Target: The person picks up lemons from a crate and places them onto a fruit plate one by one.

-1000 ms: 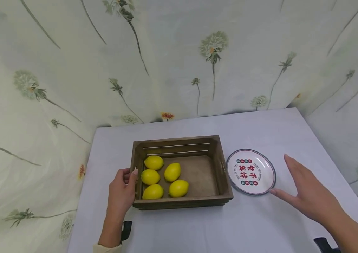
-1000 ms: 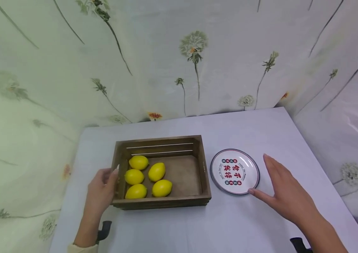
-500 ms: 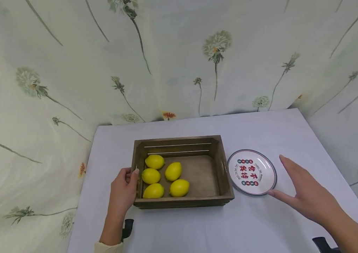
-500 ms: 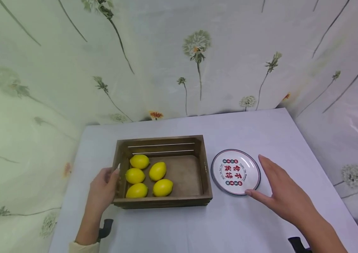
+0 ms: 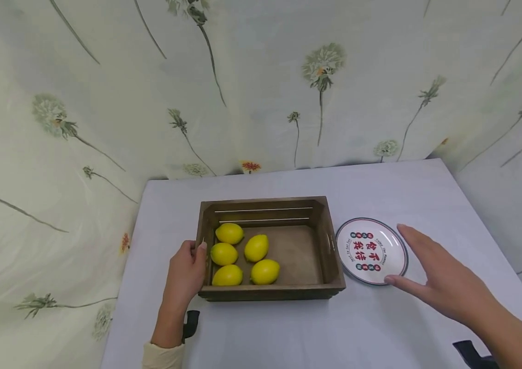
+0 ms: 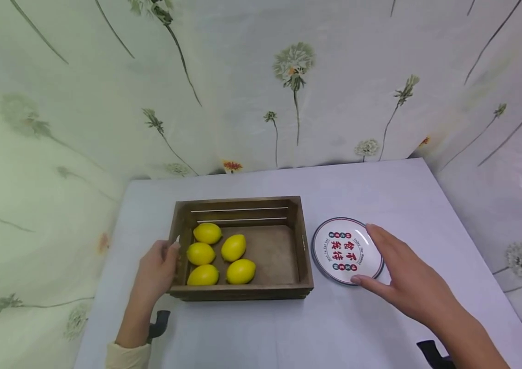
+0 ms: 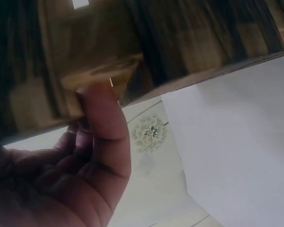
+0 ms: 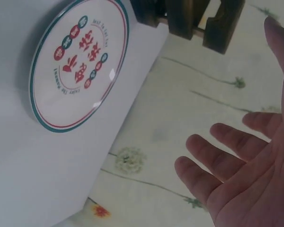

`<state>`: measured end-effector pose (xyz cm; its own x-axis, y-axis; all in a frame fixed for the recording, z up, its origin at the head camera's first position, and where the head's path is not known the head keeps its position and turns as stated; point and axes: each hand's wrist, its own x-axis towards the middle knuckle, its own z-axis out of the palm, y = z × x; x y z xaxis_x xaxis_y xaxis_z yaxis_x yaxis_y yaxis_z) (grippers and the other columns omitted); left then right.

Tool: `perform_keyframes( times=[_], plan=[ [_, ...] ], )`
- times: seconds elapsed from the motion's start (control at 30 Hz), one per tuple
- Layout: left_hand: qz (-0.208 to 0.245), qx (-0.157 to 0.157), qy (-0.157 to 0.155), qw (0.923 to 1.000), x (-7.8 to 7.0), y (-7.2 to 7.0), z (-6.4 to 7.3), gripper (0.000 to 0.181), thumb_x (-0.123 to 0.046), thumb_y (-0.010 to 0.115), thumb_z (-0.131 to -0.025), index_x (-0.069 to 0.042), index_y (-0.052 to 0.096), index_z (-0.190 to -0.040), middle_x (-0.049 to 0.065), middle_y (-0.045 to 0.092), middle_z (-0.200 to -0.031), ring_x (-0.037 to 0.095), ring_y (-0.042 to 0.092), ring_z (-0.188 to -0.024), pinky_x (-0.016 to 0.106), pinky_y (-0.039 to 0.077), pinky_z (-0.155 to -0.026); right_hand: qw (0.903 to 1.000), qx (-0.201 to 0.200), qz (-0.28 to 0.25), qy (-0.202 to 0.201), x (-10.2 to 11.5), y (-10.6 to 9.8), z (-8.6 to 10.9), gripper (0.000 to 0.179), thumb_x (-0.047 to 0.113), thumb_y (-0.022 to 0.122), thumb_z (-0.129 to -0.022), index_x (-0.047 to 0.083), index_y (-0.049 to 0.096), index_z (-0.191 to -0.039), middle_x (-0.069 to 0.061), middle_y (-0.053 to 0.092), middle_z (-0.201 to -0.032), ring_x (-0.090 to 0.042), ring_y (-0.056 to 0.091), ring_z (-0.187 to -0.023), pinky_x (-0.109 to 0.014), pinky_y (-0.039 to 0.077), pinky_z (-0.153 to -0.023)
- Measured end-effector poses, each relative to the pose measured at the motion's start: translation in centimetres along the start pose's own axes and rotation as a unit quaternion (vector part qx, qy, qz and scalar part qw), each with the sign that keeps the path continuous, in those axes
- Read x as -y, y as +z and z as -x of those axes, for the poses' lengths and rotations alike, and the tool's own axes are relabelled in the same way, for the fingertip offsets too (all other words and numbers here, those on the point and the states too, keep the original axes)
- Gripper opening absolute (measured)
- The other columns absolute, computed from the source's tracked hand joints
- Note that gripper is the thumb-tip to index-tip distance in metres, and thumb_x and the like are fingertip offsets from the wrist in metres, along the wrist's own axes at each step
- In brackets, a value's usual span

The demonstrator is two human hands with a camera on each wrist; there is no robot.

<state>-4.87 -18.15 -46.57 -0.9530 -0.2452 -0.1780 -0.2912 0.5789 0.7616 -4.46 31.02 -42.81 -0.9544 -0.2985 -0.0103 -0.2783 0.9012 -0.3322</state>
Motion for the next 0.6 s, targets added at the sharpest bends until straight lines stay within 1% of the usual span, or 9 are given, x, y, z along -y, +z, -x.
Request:
perform_keyframes(
  times=[0.1, 0.2, 0.3, 0.4, 0.6],
  plan=[
    [-0.005, 0.003, -0.009, 0.9999, 0.0, 0.1, -0.1, 0.04, -0.031, 0.051, -0.111, 0.004, 0.058, -0.129, 0.016, 0.068, -0.104, 0.026, 0.062, -0.082, 0.04, 0.06, -0.075, 1.0, 0.007, 0.006, -0.004, 0.4, -0.3, -0.2, 0.116, 0.063, 0.084, -0.08, 0.011, 0.025, -0.166, -0.025, 0.042, -0.157, -0.049, 0.043, -0.137, -0.075, 0.042, -0.097],
    [-0.013, 0.004, -0.009, 0.9999, 0.1, 0.1, -0.1, 0.04, -0.031, 0.051, -0.111, 0.005, 0.058, -0.129, 0.016, 0.067, -0.102, 0.026, 0.061, -0.081, 0.039, 0.06, -0.073, 0.9998, 0.015, 0.01, -0.008, 0.7, -0.7, -0.2, 0.111, 0.067, 0.081, -0.081, 0.013, 0.031, -0.164, -0.024, 0.045, -0.155, -0.049, 0.045, -0.135, -0.075, 0.044, -0.096],
    [-0.02, 0.0, -0.009, 0.9997, 0.1, 0.0, -0.1, 0.043, -0.034, 0.05, -0.111, 0.005, 0.058, -0.129, 0.015, 0.067, -0.1, 0.026, 0.061, -0.08, 0.039, 0.059, -0.072, 0.9995, 0.025, 0.012, -0.013, 1.0, -1.0, -0.4, 0.108, 0.07, 0.078, -0.081, 0.013, 0.035, -0.162, -0.023, 0.047, -0.154, -0.048, 0.047, -0.135, -0.074, 0.045, -0.095],
    [-0.02, -0.007, -0.009, 0.9997, 0.2, 0.1, -0.1, 0.047, -0.039, 0.05, -0.111, 0.004, 0.06, -0.127, 0.014, 0.067, -0.097, 0.026, 0.061, -0.079, 0.039, 0.058, -0.071, 0.9992, 0.032, 0.018, -0.018, 1.5, -1.3, -0.7, 0.108, 0.071, 0.078, -0.081, 0.011, 0.037, -0.161, -0.024, 0.047, -0.154, -0.048, 0.047, -0.135, -0.073, 0.046, -0.095],
    [-0.014, -0.008, -0.014, 0.9998, 0.2, 0.3, -0.3, 0.05, -0.044, 0.046, -0.112, 0.002, 0.062, -0.124, 0.012, 0.066, -0.096, 0.025, 0.061, -0.08, 0.038, 0.057, -0.07, 0.998, 0.019, 0.025, -0.054, 2.7, -2.3, -1.3, 0.105, 0.065, 0.081, -0.081, 0.01, 0.039, -0.16, -0.021, 0.048, -0.154, -0.044, 0.049, -0.135, -0.068, 0.05, -0.094]
  ],
)
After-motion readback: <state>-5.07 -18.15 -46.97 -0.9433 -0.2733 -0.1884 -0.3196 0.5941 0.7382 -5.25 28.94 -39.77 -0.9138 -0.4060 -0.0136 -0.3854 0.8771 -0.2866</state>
